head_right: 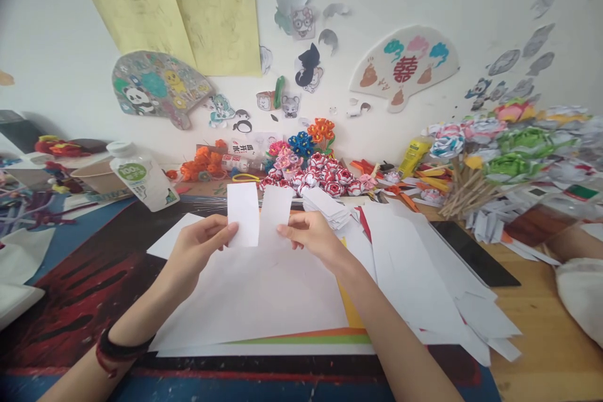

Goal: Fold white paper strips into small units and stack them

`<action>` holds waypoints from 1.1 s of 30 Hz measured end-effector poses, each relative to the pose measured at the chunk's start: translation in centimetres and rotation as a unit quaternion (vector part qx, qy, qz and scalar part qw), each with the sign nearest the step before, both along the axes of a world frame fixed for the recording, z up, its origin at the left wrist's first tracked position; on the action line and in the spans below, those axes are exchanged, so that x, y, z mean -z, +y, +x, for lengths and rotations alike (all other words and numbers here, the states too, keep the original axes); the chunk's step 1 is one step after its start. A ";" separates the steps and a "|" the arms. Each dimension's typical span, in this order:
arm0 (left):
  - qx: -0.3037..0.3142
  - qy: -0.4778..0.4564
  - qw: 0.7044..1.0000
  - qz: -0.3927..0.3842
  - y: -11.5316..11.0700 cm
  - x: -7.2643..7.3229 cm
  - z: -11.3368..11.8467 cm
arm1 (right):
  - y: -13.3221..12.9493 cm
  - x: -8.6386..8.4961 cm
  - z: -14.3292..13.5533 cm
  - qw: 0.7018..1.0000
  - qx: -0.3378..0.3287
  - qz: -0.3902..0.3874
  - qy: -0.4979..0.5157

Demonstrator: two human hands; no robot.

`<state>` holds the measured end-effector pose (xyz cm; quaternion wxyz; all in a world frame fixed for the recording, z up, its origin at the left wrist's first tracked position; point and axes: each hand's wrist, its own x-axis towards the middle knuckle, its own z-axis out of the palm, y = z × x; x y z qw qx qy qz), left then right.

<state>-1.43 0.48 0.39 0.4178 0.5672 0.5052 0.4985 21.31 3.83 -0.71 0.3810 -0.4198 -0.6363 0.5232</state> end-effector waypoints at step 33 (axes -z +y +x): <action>-0.003 0.190 0.980 0.062 0.2 1.6 0.4 | -0.4 0.8 -1.4 0.995 -0.070 0.064 -0.021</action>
